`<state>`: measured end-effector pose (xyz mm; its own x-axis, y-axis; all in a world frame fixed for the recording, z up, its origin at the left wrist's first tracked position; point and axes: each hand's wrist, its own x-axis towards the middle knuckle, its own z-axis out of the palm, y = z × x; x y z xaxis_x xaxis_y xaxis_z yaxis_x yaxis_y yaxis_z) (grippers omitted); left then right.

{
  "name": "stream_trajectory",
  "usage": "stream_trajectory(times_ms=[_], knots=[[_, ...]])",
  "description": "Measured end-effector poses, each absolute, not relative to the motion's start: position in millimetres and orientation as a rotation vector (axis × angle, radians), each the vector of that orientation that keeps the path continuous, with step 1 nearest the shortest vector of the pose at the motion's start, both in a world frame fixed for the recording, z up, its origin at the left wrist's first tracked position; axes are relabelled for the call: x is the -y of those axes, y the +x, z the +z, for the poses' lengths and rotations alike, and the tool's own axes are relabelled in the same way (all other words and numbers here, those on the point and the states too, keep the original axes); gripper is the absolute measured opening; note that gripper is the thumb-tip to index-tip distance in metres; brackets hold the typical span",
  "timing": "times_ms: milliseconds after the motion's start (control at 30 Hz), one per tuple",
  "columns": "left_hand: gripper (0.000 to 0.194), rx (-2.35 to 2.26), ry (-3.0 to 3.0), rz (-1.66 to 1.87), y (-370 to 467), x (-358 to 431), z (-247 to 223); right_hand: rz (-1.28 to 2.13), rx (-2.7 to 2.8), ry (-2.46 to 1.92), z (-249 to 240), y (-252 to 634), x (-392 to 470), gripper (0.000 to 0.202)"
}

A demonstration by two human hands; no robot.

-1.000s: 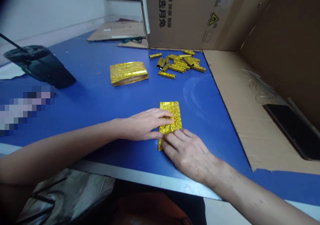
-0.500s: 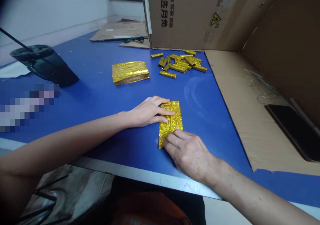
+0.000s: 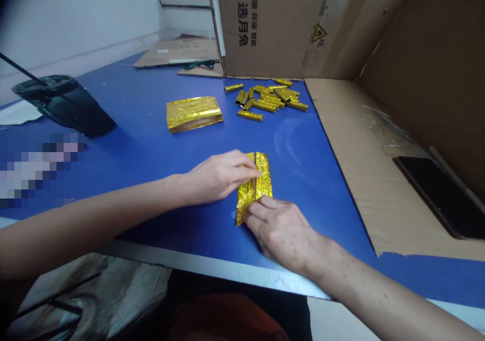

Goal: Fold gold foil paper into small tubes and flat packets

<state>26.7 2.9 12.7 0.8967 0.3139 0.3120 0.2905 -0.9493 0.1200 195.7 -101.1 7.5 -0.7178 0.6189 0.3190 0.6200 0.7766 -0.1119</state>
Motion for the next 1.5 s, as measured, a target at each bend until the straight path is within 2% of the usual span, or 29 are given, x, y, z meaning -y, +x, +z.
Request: stream_trajectory(times_ms=[67,167,433,533,733,1033,1167,1333,1500], knots=[[0.03,-0.293,2.952,0.349,26.1,8.4,13.6,-0.004,2.625,-0.944,7.6,195.6,100.3,0.025],[0.029,-0.256,2.899,0.214,24.8,15.5,10.5,0.041,2.624,-0.939,10.1,197.0,99.0,0.025],[0.035,-0.334,2.83,0.232,20.9,18.3,1.3,0.276,2.687,-0.956,17.9,209.6,102.0,0.027],[0.032,-0.403,2.79,0.26,20.4,22.1,0.8,0.352,2.632,-0.953,20.0,209.5,98.3,0.024],[0.016,-0.469,2.777,0.266,22.4,21.1,4.7,0.775,2.496,-1.192,33.1,207.8,80.6,0.02],[0.019,-0.495,2.494,0.19,19.0,8.3,21.0,1.317,2.032,-1.428,21.4,215.2,52.7,0.02],[0.044,-0.603,2.339,0.263,17.1,12.9,20.9,1.396,1.953,-1.416,18.1,216.1,48.9,0.021],[0.03,-0.778,2.325,0.382,23.2,20.1,12.3,1.413,1.911,-1.482,20.5,214.2,48.4,0.022],[0.027,-0.875,2.302,0.344,25.5,25.1,11.2,1.462,1.862,-1.468,20.2,211.9,47.9,0.021]])
